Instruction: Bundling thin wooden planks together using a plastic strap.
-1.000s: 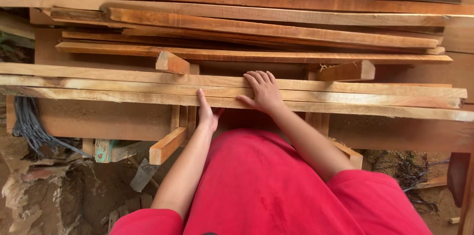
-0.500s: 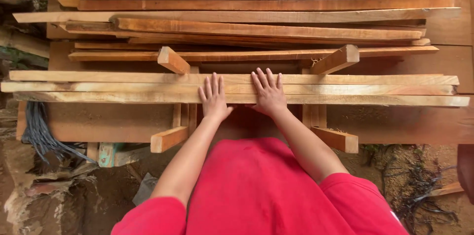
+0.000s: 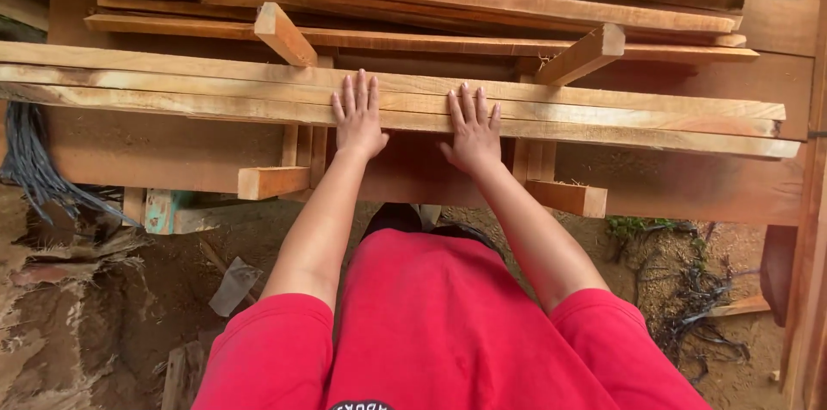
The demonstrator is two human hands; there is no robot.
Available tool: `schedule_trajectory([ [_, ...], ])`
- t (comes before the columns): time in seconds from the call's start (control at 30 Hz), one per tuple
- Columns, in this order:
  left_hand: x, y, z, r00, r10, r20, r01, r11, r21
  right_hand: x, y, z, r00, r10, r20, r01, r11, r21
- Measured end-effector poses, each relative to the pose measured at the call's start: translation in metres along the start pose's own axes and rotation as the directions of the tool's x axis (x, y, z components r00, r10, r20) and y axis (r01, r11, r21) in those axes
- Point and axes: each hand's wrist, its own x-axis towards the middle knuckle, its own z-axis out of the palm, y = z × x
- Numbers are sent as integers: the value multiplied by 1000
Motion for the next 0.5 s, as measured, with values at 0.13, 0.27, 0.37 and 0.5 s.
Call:
schedule_trajectory([
  [0.13,1,-2,3,1000,-1,-16,2,999,37,3,-1,3,1000,-2,2,2,1000,10],
  [0.27,-5,3,3,1000,13,15,-13,999,47,-2,5,6,1000,-1,23,0,1000,23],
  [0.37,1,2,-16,999,29,21,-29,1000,2,7,4,-5,999,-32,-20,34,996,87],
  [0.5,-8,2,-23,993,45,108,-38,997,-65,-3,0,-3,999,-17,-35,22,988,154],
])
